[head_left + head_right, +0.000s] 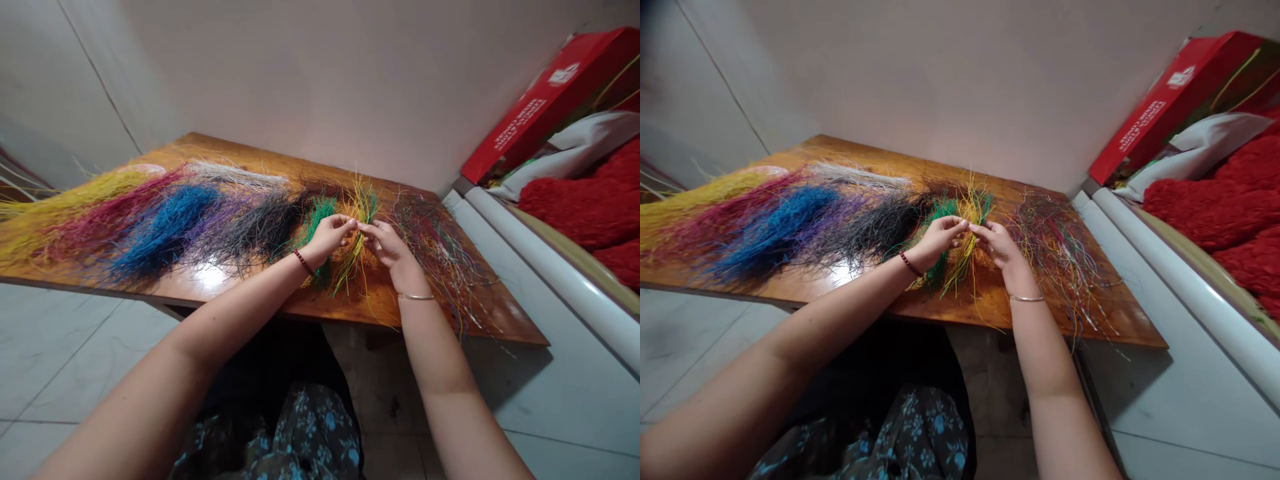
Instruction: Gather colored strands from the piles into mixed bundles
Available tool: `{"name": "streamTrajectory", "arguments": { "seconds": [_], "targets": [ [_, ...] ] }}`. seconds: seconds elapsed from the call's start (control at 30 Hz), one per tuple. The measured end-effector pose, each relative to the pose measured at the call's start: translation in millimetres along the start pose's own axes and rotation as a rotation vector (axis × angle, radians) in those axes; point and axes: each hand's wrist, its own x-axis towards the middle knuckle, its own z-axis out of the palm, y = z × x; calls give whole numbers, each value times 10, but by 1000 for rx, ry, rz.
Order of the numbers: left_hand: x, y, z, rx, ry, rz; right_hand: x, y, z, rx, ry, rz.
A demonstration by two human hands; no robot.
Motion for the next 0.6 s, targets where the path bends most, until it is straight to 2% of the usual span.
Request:
{"name": "streamTrajectory", "arguments": {
  "seconds": [0.17, 0.43, 0.6],
  "targets": [
    [-41, 34, 41, -46, -1, -76, 17, -8, -18, 80, -60, 47],
    [-54, 9, 36, -52, -10, -116, 18, -1, -7, 176, -21, 67],
    [-31, -9, 39, -46, -13, -123, 7, -10, 5, 142, -22, 41]
  ]
}}
